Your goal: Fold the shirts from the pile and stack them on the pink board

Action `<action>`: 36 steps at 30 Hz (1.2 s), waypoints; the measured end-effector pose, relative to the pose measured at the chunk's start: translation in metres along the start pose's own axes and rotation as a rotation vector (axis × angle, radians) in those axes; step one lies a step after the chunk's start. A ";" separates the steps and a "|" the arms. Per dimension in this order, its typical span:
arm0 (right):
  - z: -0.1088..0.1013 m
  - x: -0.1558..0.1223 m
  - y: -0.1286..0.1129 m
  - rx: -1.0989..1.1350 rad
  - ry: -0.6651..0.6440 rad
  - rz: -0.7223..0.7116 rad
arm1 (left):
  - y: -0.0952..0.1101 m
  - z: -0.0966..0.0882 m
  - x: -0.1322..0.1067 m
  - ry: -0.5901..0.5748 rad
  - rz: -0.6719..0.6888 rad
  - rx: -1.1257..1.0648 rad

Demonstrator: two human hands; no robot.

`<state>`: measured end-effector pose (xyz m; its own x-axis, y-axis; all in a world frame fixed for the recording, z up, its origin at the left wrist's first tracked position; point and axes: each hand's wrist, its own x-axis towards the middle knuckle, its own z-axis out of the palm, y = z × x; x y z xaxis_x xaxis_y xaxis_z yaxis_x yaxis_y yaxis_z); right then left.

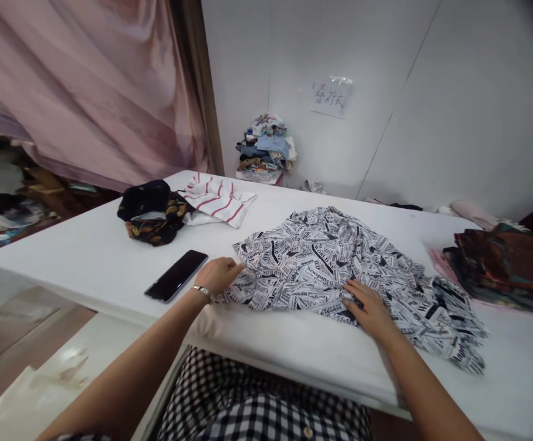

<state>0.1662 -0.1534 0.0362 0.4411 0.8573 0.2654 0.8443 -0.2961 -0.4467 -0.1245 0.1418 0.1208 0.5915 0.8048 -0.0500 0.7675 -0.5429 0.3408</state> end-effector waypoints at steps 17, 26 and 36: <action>0.002 0.002 0.002 0.053 -0.005 0.046 | 0.117 0.023 0.023 -0.074 0.546 -0.334; 0.005 0.001 0.004 0.086 0.025 0.020 | 0.108 0.041 0.048 -0.066 0.373 -0.161; -0.001 0.005 -0.007 0.067 -0.034 0.036 | 0.076 0.041 0.108 -0.032 -0.027 0.138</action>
<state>0.1631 -0.1480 0.0415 0.4595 0.8606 0.2197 0.8054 -0.2994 -0.5116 0.0076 0.1782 0.1030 0.5764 0.8124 -0.0879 0.8083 -0.5512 0.2069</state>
